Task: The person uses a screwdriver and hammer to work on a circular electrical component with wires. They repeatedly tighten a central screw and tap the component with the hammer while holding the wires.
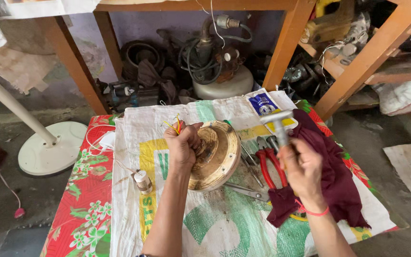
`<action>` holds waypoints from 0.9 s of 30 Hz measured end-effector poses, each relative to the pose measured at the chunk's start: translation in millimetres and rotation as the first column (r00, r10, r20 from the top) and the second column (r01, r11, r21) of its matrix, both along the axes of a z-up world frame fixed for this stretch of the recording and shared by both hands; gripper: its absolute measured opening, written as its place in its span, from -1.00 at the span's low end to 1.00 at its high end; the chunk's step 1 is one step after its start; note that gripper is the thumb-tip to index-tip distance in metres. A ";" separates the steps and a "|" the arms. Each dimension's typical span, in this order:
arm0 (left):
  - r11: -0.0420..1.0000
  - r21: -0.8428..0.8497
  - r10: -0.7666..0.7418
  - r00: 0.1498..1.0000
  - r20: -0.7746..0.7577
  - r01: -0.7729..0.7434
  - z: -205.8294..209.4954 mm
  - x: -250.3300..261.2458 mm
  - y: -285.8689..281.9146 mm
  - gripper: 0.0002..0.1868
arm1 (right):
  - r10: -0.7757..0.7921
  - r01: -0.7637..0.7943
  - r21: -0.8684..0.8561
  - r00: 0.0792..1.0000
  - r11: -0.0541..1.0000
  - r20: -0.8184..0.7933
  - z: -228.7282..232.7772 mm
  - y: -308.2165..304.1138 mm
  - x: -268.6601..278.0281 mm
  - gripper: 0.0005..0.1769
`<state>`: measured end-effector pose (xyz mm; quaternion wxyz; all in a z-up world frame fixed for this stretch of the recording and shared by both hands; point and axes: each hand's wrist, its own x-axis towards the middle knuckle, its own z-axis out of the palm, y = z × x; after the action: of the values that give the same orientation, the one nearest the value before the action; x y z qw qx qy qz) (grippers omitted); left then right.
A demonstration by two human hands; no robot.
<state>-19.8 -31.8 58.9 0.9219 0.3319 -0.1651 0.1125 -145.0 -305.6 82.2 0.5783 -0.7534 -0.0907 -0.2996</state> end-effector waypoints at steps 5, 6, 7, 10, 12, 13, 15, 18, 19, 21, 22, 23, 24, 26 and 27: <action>1.000 0.002 0.009 0.998 -0.061 -0.009 3.5 -2.1 0.1 -0.74 | -0.120 0.122 -0.003 0.978 0.992 0.168 -0.2 8.3 -0.3 -0.75; 1.000 0.000 0.008 0.998 -0.065 -0.008 3.9 -2.4 -0.7 -0.75 | -0.096 0.130 -0.265 0.986 0.955 0.137 -7.6 13.3 -2.2 -0.74; 0.999 0.027 0.026 0.997 -0.079 -0.024 3.7 -2.5 -1.2 -0.75 | -0.081 0.121 -0.509 0.992 0.852 0.100 -12.6 14.1 -2.2 -0.73; 0.993 0.108 0.057 0.996 -0.069 -0.050 -0.3 -1.0 -5.4 -0.70 | -0.114 0.076 -0.235 0.981 0.969 -0.156 -16.2 4.2 6.0 -0.77; 0.986 0.155 0.063 0.998 0.013 -0.064 -2.7 -1.0 -9.8 -0.57 | -0.108 0.103 -0.061 0.990 0.993 -0.090 -14.5 -3.0 10.7 -0.76; 0.970 0.239 0.033 0.999 0.028 -0.038 -2.9 -2.6 -11.1 -0.60 | -0.106 0.108 0.029 0.993 0.994 -0.059 -13.1 -7.2 15.4 -0.75; 0.911 0.412 -0.050 0.998 0.044 0.028 0.9 -2.7 -15.0 -0.66 | -0.035 0.040 0.024 0.983 0.999 -0.181 -8.8 -20.0 35.4 -0.74; 0.749 0.657 -0.198 0.975 0.102 0.084 8.0 1.8 -22.4 -0.83 | 0.082 -0.030 0.143 0.923 0.989 -0.375 -19.7 -31.5 65.3 -0.70; 0.714 0.688 -0.246 0.967 0.070 0.132 10.3 3.7 -24.3 -0.87 | 0.130 -0.044 0.205 0.893 0.978 -0.432 -25.8 -33.9 74.2 -0.68; 0.626 0.750 -0.333 0.943 0.009 0.214 16.8 12.7 -23.7 -0.92 | 0.172 -0.072 0.238 0.884 0.969 -0.434 -42.0 -32.4 90.1 -0.67; 0.603 0.751 -0.426 0.904 0.019 0.268 18.7 18.2 -24.7 -0.91 | 0.193 -0.083 0.258 0.879 0.963 -0.437 -49.3 -34.2 93.9 -0.66; 0.574 0.753 -0.515 0.857 0.027 0.321 20.5 25.1 -26.4 -0.90 | 0.187 -0.074 0.259 0.875 0.963 -0.446 -53.1 -38.2 98.9 -0.68; 0.540 0.751 -0.598 0.801 0.026 0.379 19.3 29.6 -27.4 -0.88 | 0.181 -0.061 0.260 0.867 0.964 -0.464 -57.6 -40.9 102.4 -0.69; 0.592 0.704 -0.552 0.834 -0.001 0.393 22.2 38.8 -23.2 -0.82 | 0.190 -0.048 0.290 0.853 0.956 -0.485 -63.1 -46.8 105.3 -0.70; 0.619 0.677 -0.526 0.850 -0.018 0.398 23.1 35.8 -22.0 -0.79 | 0.206 -0.047 0.319 0.848 0.947 -0.488 -63.4 -51.4 103.8 -0.70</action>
<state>16.0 -53.8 82.0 0.7223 0.5687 -0.3574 -0.1649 -41.2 -357.0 18.8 0.7057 -0.7033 0.0630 -0.0582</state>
